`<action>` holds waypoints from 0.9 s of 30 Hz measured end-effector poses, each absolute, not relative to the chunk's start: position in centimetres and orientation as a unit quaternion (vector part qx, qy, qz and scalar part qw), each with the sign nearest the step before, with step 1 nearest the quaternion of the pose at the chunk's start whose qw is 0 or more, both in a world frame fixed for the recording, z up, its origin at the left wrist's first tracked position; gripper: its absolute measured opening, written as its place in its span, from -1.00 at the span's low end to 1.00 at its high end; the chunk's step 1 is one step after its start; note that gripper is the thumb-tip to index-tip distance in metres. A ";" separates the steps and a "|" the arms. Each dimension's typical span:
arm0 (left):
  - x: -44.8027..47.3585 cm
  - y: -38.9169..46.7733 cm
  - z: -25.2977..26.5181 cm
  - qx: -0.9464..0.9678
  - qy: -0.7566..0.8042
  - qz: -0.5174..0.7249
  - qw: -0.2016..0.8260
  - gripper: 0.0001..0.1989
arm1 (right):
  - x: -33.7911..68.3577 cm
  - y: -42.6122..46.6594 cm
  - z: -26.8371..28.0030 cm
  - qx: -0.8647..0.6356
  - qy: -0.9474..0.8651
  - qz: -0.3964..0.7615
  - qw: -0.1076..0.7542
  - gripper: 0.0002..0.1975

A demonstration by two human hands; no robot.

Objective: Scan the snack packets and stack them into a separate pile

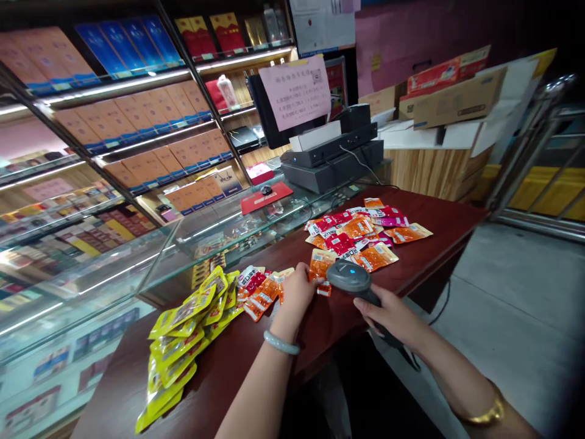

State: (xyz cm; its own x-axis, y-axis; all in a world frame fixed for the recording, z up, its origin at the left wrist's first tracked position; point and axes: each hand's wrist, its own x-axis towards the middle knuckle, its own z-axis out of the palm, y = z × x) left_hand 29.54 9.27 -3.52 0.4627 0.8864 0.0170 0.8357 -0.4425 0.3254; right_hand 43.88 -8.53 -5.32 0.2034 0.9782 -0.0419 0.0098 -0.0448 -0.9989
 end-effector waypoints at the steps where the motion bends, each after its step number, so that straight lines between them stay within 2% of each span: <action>1: 29.1 8.9 -3.5 0.845 0.510 0.092 0.134 -0.65 | 43.6 -8.3 -5.2 -0.558 -0.438 0.456 0.537 -0.59; 8: 24.4 9.4 -3.2 0.808 0.564 0.077 0.150 -0.66 | 42.2 -7.7 -5.0 -0.541 -0.466 0.464 0.524 -0.61; 11: 22.4 10.1 -2.4 0.760 0.636 0.120 0.054 -0.61 | 42.4 -8.0 -5.6 -0.544 -0.470 0.465 0.517 -0.64; 14: 23.2 10.0 -1.9 0.755 0.625 0.191 -0.049 -0.50 | 43.0 -8.6 -6.5 -0.555 -0.462 0.466 0.512 -0.64; 18: 28.8 8.2 -2.3 0.850 0.495 0.176 0.041 -0.62 | 44.3 -9.9 -7.2 -0.585 -0.435 0.463 0.505 -0.57; 21: 34.0 7.0 -3.0 0.897 0.405 0.153 0.094 -0.63 | 45.5 -11.3 -7.3 -0.603 -0.415 0.451 0.510 -0.53; 27: 41.3 6.3 -3.9 0.925 0.351 0.133 0.055 -0.52 | 47.8 -13.8 -7.4 -0.629 -0.391 0.417 0.527 -0.47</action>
